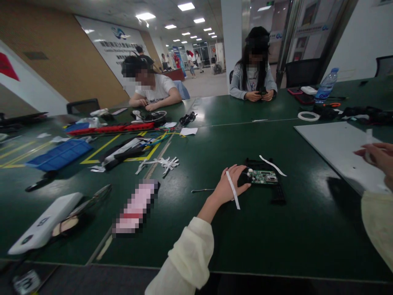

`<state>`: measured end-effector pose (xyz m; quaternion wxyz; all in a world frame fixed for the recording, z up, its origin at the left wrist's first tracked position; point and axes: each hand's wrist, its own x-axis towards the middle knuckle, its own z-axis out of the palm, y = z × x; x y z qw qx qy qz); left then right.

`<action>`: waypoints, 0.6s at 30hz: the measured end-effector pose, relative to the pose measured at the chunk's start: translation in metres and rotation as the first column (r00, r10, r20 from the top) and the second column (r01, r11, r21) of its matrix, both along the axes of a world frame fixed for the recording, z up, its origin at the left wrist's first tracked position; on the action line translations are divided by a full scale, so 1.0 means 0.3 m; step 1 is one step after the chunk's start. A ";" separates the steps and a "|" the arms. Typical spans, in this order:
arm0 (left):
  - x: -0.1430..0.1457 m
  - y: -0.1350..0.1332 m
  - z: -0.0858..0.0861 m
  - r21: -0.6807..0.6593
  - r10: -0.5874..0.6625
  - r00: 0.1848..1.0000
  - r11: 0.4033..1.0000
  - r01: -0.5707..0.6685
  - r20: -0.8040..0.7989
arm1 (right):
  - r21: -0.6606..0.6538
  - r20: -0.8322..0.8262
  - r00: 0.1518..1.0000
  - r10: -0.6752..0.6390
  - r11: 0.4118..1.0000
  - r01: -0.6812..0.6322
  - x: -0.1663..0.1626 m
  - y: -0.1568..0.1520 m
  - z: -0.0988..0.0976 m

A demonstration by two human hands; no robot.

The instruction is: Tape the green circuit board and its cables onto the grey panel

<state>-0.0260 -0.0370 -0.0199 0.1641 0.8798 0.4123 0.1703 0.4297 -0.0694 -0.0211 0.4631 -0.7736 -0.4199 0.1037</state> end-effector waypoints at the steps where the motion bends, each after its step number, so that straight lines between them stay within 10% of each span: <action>1: -0.001 -0.001 -0.001 0.000 -0.001 1.000 1.000 0.001 -0.001 | 0.021 -0.070 0.996 0.058 0.998 -0.056 -0.057 0.015 0.018; 4: -0.002 -0.003 0.002 -0.007 -0.009 1.000 1.000 0.009 -0.002 | 0.076 -0.408 0.848 0.338 0.938 -0.337 -0.273 0.056 0.067; 11: 0.004 -0.006 0.008 0.033 -0.039 0.997 0.999 0.037 0.063 | 0.151 -0.565 0.433 0.702 0.604 -0.783 -0.819 0.036 0.137; 15: 0.003 0.005 -0.011 0.057 -0.120 0.982 0.992 0.113 0.143 | 0.173 -0.451 0.334 0.828 0.448 -0.877 -0.959 0.020 0.118; 18: 0.001 0.012 -0.021 0.082 -0.153 0.973 0.987 0.140 0.174 | 0.164 -0.419 0.347 0.839 0.446 -0.880 -0.994 0.024 0.083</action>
